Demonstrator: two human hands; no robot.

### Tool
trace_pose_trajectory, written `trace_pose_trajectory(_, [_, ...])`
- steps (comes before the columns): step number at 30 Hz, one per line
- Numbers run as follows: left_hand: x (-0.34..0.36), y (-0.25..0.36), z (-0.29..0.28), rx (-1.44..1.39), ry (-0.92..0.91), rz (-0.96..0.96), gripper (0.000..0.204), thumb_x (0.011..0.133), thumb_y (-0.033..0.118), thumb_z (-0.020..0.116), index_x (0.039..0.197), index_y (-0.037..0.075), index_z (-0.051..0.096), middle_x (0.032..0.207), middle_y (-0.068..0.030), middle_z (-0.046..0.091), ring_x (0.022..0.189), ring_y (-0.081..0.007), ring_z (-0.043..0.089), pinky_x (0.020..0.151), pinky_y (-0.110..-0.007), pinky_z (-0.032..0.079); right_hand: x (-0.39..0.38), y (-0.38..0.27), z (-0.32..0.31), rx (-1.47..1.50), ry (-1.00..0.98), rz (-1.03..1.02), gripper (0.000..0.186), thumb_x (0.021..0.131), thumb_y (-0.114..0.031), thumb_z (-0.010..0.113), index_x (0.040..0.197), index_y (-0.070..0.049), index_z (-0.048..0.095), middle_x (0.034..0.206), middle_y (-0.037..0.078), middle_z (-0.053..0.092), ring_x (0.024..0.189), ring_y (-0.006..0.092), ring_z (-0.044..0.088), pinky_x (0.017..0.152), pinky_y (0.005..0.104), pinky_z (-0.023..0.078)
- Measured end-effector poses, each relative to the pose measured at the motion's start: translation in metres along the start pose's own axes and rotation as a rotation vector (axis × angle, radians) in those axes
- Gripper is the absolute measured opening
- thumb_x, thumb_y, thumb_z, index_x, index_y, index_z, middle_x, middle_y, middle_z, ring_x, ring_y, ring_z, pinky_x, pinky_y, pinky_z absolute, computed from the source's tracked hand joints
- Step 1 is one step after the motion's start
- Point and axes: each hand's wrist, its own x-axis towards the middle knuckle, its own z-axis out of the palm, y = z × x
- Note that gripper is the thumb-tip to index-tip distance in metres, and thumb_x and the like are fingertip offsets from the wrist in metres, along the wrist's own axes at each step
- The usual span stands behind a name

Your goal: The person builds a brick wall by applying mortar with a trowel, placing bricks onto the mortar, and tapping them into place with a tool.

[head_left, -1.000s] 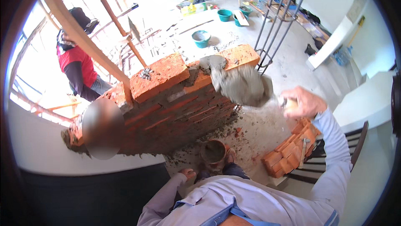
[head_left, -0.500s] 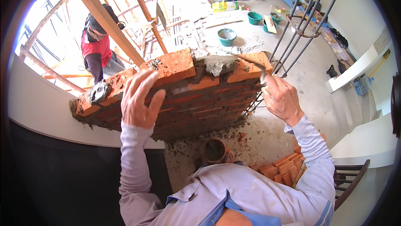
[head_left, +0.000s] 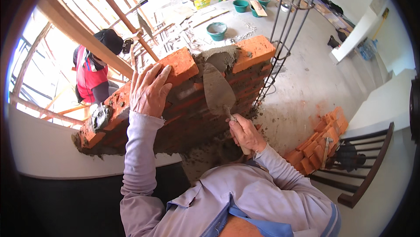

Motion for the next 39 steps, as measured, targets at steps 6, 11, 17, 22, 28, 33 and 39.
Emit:
trace_pose_trajectory(6, [0.003, -0.007, 0.007, 0.006, 0.07, 0.049, 0.04, 0.083, 0.026, 0.065, 0.121, 0.012, 0.064, 0.127, -0.0114, 0.057, 0.122, -0.031, 0.049, 0.105, -0.05, 0.031, -0.016, 0.02, 0.01, -0.402, 0.263, -0.252, 0.022, 0.094, -0.023, 0.053, 0.099, -0.002, 0.051, 0.068, 0.019, 0.057, 0.06, 0.0394, 0.056, 0.054, 0.0451, 0.043])
trace_pose_trajectory(11, [0.012, 0.003, 0.027, 0.085, 0.126, 0.159, 0.043, 0.083, 0.029, 0.067, 0.123, 0.014, 0.063, 0.13, -0.0151, 0.054, 0.124, -0.0337, 0.047, 0.104, -0.051, 0.032, 0.007, 0.027, -0.031, -0.515, 0.428, -0.31, 0.022, 0.092, -0.025, 0.056, 0.093, -0.003, 0.053, 0.07, 0.019, 0.058, 0.067, 0.0393, 0.058, 0.058, 0.0477, 0.044])
trace_pose_trajectory(17, [-0.006, -0.017, 0.027, 0.151, 0.099, 0.229, 0.036, 0.091, 0.023, 0.061, 0.124, 0.009, 0.062, 0.132, -0.0172, 0.054, 0.125, -0.0341, 0.047, 0.103, -0.048, 0.038, -0.069, 0.072, -0.012, -0.164, 0.374, -0.004, 0.031, 0.094, -0.029, 0.052, 0.087, 0.001, 0.054, 0.077, 0.024, 0.06, 0.07, 0.0413, 0.058, 0.063, 0.046, 0.042])
trace_pose_trajectory(22, [-0.071, 0.047, 0.031, -0.455, 0.175, 0.187, 0.028, 0.092, 0.014, 0.053, 0.11, -0.004, 0.064, 0.118, -0.0157, 0.062, 0.11, -0.0306, 0.058, 0.101, -0.045, 0.041, -0.161, 0.175, 0.012, -0.174, 0.293, 0.399, 0.034, 0.089, -0.032, 0.056, 0.107, -0.004, 0.051, 0.087, 0.022, 0.062, 0.081, 0.0416, 0.059, 0.068, 0.0461, 0.045])
trace_pose_trajectory(28, [-0.312, 0.168, 0.263, -0.877, -1.057, -0.284, 0.043, 0.077, 0.016, 0.073, 0.117, 0.005, 0.059, 0.105, -0.0163, 0.062, 0.098, -0.0321, 0.059, 0.087, -0.039, 0.046, -0.224, 0.441, 0.004, -0.92, -0.12, 0.807, 0.035, 0.081, -0.012, 0.052, 0.112, 0.005, 0.055, 0.112, 0.024, 0.058, 0.104, 0.0377, 0.058, 0.086, 0.0441, 0.048])
trace_pose_trajectory(33, [-0.558, 0.205, 0.306, -0.674, -1.389, -0.279, 0.078, 0.076, 0.051, 0.069, 0.139, 0.012, 0.045, 0.137, -0.0182, 0.04, 0.127, -0.0348, 0.038, 0.103, -0.051, 0.033, -0.12, 0.538, 0.007, -1.123, -0.473, 0.776, 0.031, 0.09, -0.02, 0.05, 0.115, -0.004, 0.061, 0.118, 0.016, 0.062, 0.106, 0.0244, 0.062, 0.084, 0.0358, 0.051])
trace_pose_trajectory(39, [-0.556, 0.241, 0.349, -0.428, -1.788, -0.306, 0.069, 0.079, 0.048, 0.064, 0.138, 0.015, 0.048, 0.155, -0.0094, 0.021, 0.143, -0.0331, 0.015, 0.112, -0.058, 0.018, -0.052, 0.676, -0.006, -1.101, -0.374, 0.816, 0.024, 0.088, -0.013, 0.052, 0.104, 0.002, 0.061, 0.1, 0.016, 0.066, 0.094, 0.0286, 0.067, 0.07, 0.0364, 0.055])
